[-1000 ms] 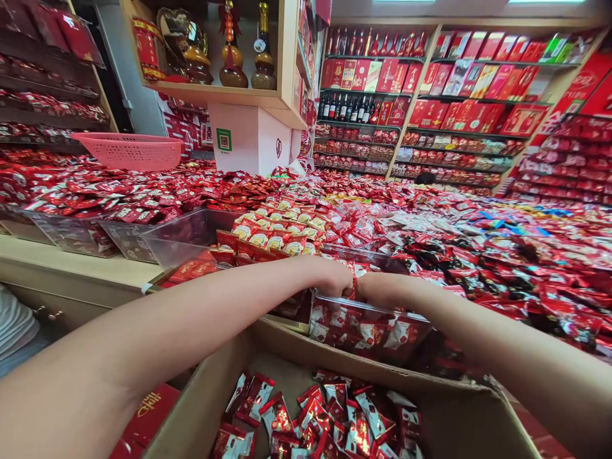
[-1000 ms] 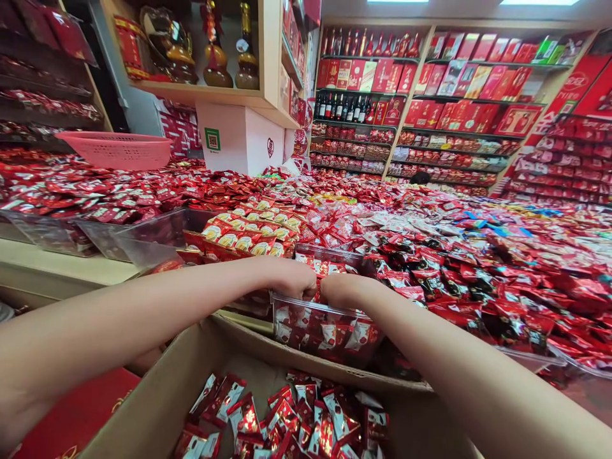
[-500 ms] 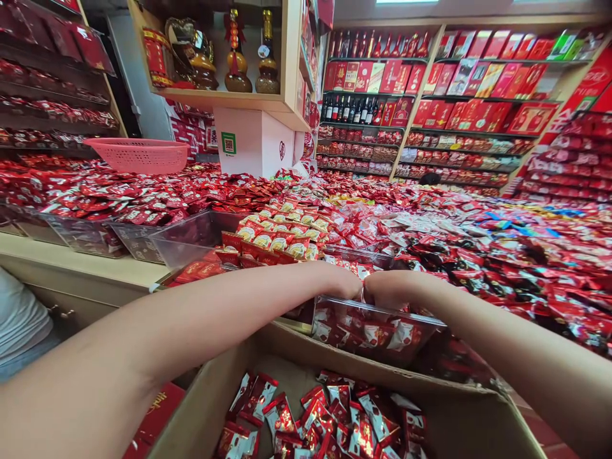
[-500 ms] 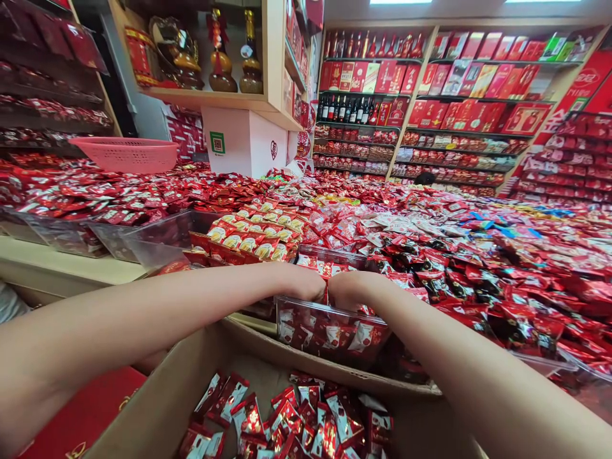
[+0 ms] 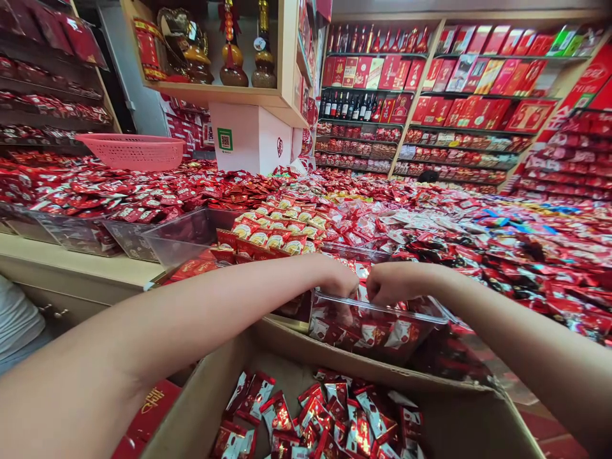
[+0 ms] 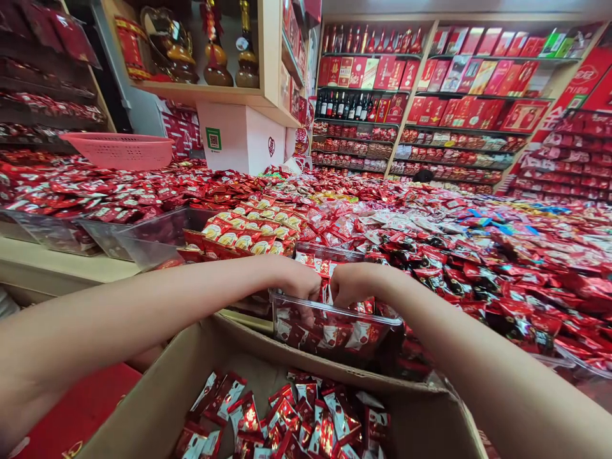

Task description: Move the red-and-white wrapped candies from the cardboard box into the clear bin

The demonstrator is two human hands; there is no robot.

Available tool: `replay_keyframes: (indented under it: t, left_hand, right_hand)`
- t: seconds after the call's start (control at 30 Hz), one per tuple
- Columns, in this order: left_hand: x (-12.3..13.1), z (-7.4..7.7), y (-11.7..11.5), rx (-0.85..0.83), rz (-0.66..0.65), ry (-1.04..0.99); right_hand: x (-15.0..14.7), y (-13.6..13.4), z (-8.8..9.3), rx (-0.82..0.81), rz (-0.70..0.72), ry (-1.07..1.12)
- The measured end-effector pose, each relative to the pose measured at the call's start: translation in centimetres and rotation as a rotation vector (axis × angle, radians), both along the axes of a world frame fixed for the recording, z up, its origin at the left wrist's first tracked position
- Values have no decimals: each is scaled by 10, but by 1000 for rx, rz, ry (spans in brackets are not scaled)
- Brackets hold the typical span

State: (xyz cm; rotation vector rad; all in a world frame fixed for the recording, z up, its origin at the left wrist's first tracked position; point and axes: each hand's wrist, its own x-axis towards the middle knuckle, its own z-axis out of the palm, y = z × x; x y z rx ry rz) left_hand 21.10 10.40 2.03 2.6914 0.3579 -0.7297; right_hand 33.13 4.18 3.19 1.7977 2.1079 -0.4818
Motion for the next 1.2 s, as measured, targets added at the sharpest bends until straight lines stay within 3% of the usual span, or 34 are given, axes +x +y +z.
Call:
replay_keyframes:
  t: [0.17, 0.33, 0.47, 0.6, 0.77, 1.0, 1.2]
  left_hand:
    - [1, 3, -1, 59, 25, -82]
    - [6, -1, -6, 46, -13, -19]
    - [7, 5, -5, 100, -36, -30]
    - [7, 8, -4, 193, -45, -93]
    - [7, 4, -9, 228, -81, -33]
    - [2, 18, -4, 392, -23, -154]
    - [3, 6, -6, 455, 50, -187]
  right_hand:
    - [23, -3, 12, 152, -169, 54]
    - [23, -4, -8, 107, -271, 92]
    - [22, -2, -21, 177, -247, 112]
    - [28, 1, -19, 266, -206, 132]
    - [29, 7, -16, 384, -231, 125]
    - [18, 9, -29, 455, -186, 50]
    - [16, 4, -32, 491, -126, -13]
